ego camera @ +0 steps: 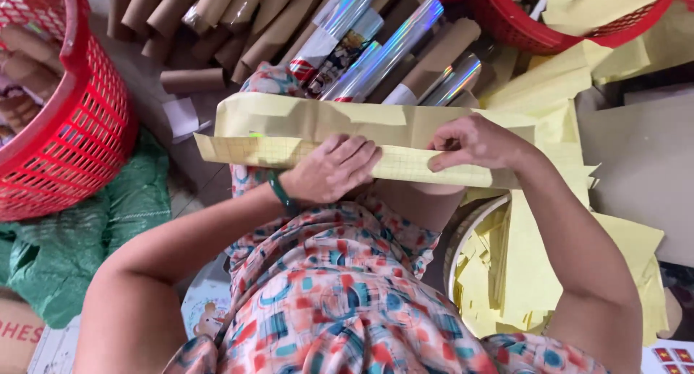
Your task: Wrapping rolls of shiny paper in protective yellow sheets.
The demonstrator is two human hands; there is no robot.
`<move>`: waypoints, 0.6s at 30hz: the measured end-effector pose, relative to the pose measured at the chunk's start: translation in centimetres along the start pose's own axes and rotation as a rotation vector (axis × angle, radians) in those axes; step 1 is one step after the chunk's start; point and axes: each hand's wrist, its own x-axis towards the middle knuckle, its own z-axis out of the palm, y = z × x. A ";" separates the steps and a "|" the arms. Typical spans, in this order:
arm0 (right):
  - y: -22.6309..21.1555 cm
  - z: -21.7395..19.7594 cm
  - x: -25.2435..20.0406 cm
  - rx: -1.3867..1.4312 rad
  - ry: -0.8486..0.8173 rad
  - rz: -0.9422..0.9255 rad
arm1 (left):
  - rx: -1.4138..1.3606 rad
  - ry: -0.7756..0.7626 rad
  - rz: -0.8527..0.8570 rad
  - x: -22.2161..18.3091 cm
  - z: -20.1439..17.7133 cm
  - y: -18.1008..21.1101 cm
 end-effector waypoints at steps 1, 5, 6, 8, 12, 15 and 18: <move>0.4 -0.3 0.5 0.028 -0.051 0.033 | -0.035 0.010 -0.030 -0.3 0.1 0.6; -1.5 1.3 -1.3 -0.093 0.086 -0.045 | 0.194 -0.159 -0.110 -1.4 2.8 1.3; -2.3 2.4 -1.8 -0.292 0.259 -0.182 | 0.154 -0.184 -0.148 -1.6 3.2 0.8; -3.6 4.7 -2.4 -0.492 0.438 -0.303 | 0.105 -0.207 -0.171 -1.6 3.4 0.1; -2.6 7.2 -3.3 -0.949 0.642 -0.461 | -0.055 -0.221 -0.215 -0.6 1.2 -1.1; 1.6 6.4 -5.5 -1.082 0.625 -0.321 | -0.230 -0.271 -0.278 -0.1 -0.9 -1.8; 4.9 5.6 -8.0 -1.127 0.541 -0.088 | -0.236 -0.262 -0.282 -1.0 0.4 -1.4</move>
